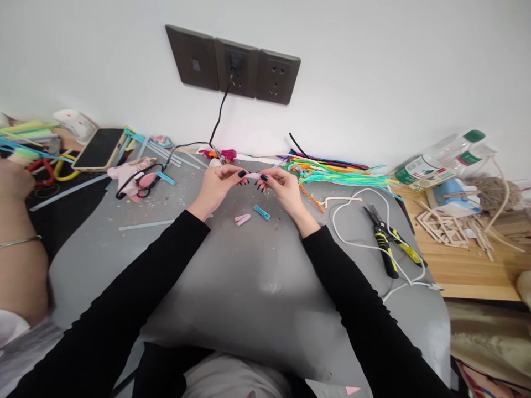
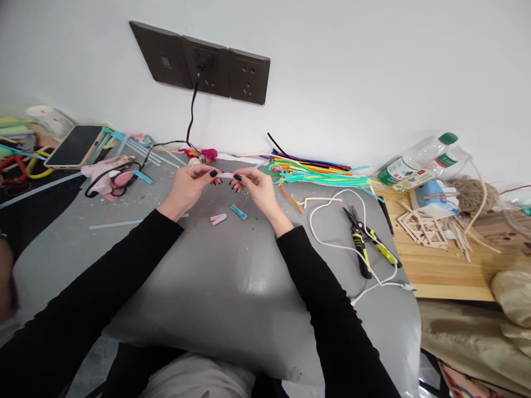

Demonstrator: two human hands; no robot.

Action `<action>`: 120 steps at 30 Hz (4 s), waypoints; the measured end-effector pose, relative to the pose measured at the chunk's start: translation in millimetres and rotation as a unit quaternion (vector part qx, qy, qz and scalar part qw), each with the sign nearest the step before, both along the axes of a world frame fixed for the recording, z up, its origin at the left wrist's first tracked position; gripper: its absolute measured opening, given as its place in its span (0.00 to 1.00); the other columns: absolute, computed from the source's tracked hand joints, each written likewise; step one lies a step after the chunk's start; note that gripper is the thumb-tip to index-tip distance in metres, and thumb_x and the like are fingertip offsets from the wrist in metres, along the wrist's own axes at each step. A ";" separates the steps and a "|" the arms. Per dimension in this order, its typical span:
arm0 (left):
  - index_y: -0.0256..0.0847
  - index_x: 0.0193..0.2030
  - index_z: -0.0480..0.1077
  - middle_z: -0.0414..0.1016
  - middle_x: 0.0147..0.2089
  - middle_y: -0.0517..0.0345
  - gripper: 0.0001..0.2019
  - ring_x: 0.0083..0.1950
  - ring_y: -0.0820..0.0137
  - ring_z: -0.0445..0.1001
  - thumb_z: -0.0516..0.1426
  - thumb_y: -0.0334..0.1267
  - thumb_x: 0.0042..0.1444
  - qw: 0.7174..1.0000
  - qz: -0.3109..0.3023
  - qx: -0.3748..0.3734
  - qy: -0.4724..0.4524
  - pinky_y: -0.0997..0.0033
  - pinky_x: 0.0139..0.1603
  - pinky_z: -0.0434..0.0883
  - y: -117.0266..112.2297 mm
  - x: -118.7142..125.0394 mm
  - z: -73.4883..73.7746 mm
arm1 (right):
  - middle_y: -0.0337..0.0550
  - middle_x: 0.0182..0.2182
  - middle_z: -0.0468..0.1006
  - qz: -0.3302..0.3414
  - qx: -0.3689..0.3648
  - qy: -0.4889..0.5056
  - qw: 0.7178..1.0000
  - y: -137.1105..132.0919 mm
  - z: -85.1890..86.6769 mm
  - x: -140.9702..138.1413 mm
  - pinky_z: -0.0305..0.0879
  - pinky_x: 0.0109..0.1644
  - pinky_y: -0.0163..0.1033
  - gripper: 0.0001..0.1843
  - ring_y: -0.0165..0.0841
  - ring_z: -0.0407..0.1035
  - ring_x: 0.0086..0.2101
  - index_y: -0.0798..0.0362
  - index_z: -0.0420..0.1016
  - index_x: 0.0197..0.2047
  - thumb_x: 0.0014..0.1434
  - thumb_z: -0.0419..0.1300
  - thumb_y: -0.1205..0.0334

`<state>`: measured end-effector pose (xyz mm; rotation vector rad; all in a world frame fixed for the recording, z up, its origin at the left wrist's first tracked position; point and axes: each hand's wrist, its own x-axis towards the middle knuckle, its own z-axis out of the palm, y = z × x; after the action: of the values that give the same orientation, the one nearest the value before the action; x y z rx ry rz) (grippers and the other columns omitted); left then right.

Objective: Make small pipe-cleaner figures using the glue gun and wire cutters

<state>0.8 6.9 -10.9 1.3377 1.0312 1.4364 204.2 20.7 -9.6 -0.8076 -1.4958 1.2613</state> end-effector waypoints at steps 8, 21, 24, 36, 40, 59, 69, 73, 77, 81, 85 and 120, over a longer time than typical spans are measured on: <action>0.40 0.31 0.78 0.79 0.27 0.54 0.25 0.29 0.67 0.76 0.70 0.64 0.48 0.999 0.029 -0.001 0.020 0.66 0.33 0.73 1.6 0.2 -1.1 | 0.42 0.30 0.83 0.034 -0.018 -0.010 0.999 -3.1 3.1 -0.1 0.78 0.36 0.41 0.27 0.32 0.77 0.29 0.51 0.79 0.39 0.55 0.70 0.33; 0.42 0.33 0.74 0.78 0.31 0.55 0.16 0.33 0.66 0.77 0.64 0.52 0.61 0.987 0.080 0.045 0.130 0.65 0.40 0.75 -9.7 4.6 4.9 | 0.46 0.43 0.85 -0.038 0.064 -0.094 0.993 -2.9 -8.9 -2.5 0.78 0.44 0.42 0.15 0.34 0.79 0.37 0.50 0.82 0.46 0.62 0.66 0.49; 0.42 0.33 0.74 0.79 0.32 0.54 0.13 0.34 0.65 0.77 0.64 0.48 0.61 0.986 0.069 0.046 0.142 0.64 0.40 0.75 -10.0 5.2 4.6 | 0.46 0.43 0.85 -0.037 0.089 -0.120 0.988 -4.1 -9.7 -3.6 0.77 0.46 0.42 0.12 0.35 0.79 0.39 0.50 0.83 0.45 0.63 0.64 0.52; 0.44 0.29 0.68 0.75 0.27 0.58 0.14 0.28 0.68 0.70 0.59 0.44 0.65 0.959 0.115 0.081 0.248 0.67 0.37 0.68 -10.5 8.7 0.0 | 0.41 0.31 0.81 -0.071 0.179 -0.206 0.959 -11.7 -3.0 -6.5 0.70 0.40 0.39 0.09 0.32 0.72 0.31 0.51 0.82 0.39 0.64 0.60 0.60; 0.43 0.30 0.68 0.75 0.26 0.58 0.14 0.28 0.67 0.72 0.59 0.45 0.66 0.958 0.118 0.083 0.247 0.67 0.35 0.68 -11.2 8.4 -0.4 | 0.42 0.32 0.82 -0.085 0.194 -0.220 0.952 -12.0 -3.2 -5.8 0.71 0.41 0.39 0.11 0.33 0.72 0.32 0.51 0.83 0.41 0.67 0.60 0.58; 0.40 0.41 0.78 0.81 0.31 0.57 0.08 0.31 0.67 0.78 0.58 0.39 0.66 0.961 0.080 0.053 0.258 0.67 0.38 0.76 -5.1 0.2 -5.8 | 0.46 0.44 0.85 -0.033 0.131 -0.119 0.984 -5.3 -12.3 -5.3 0.78 0.45 0.41 0.13 0.32 0.79 0.36 0.51 0.81 0.50 0.65 0.58 0.62; 0.39 0.37 0.77 0.81 0.30 0.57 0.08 0.30 0.68 0.78 0.59 0.40 0.63 0.961 0.101 0.046 0.254 0.69 0.36 0.74 -8.2 4.6 -0.9 | 0.45 0.42 0.84 -0.035 0.129 -0.118 0.984 -7.2 -11.4 -5.8 0.79 0.47 0.42 0.13 0.33 0.80 0.37 0.50 0.80 0.49 0.64 0.58 0.62; 0.40 0.36 0.76 0.81 0.29 0.57 0.08 0.30 0.68 0.78 0.59 0.40 0.63 0.963 0.098 0.041 0.246 0.69 0.36 0.75 -8.8 5.5 -0.3 | 0.45 0.43 0.85 -0.050 0.156 -0.137 0.977 -6.5 -12.8 -5.9 0.78 0.49 0.43 0.13 0.33 0.80 0.38 0.50 0.79 0.50 0.65 0.58 0.61; 0.39 0.40 0.77 0.81 0.32 0.55 0.08 0.33 0.66 0.80 0.60 0.41 0.63 0.975 0.076 0.022 0.205 0.66 0.38 0.77 -6.8 3.5 -1.8 | 0.47 0.46 0.84 -0.052 0.149 -0.124 0.980 -4.7 -13.0 -5.3 0.78 0.51 0.43 0.13 0.35 0.79 0.41 0.49 0.78 0.52 0.66 0.60 0.58; 0.38 0.42 0.78 0.83 0.36 0.52 0.11 0.37 0.64 0.81 0.63 0.44 0.60 0.987 0.024 0.010 0.160 0.64 0.40 0.78 -4.4 1.8 -0.9 | 0.46 0.45 0.84 -0.032 0.097 -0.083 0.991 0.3 -14.2 -3.1 0.79 0.49 0.44 0.13 0.35 0.79 0.39 0.49 0.79 0.49 0.68 0.60 0.52; 0.39 0.45 0.79 0.85 0.41 0.51 0.11 0.39 0.64 0.81 0.63 0.41 0.59 0.985 -0.016 0.012 0.169 0.64 0.43 0.79 -3.6 1.2 0.1 | 0.46 0.45 0.84 -0.025 0.066 -0.055 0.996 3.4 -14.1 -1.4 0.79 0.49 0.45 0.16 0.35 0.78 0.39 0.49 0.79 0.47 0.66 0.63 0.46; 0.42 0.37 0.83 0.82 0.30 0.55 0.13 0.31 0.66 0.79 0.66 0.49 0.59 0.971 0.008 0.064 0.231 0.63 0.37 0.78 -4.2 0.5 -2.3 | 0.46 0.41 0.86 0.002 -0.057 0.044 0.997 12.5 -19.2 4.0 0.79 0.47 0.42 0.25 0.34 0.80 0.37 0.50 0.78 0.48 0.56 0.72 0.40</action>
<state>1.3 2.7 -13.2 1.8162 1.2608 1.2456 208.2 33.2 -28.9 -0.8128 -1.3657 1.3774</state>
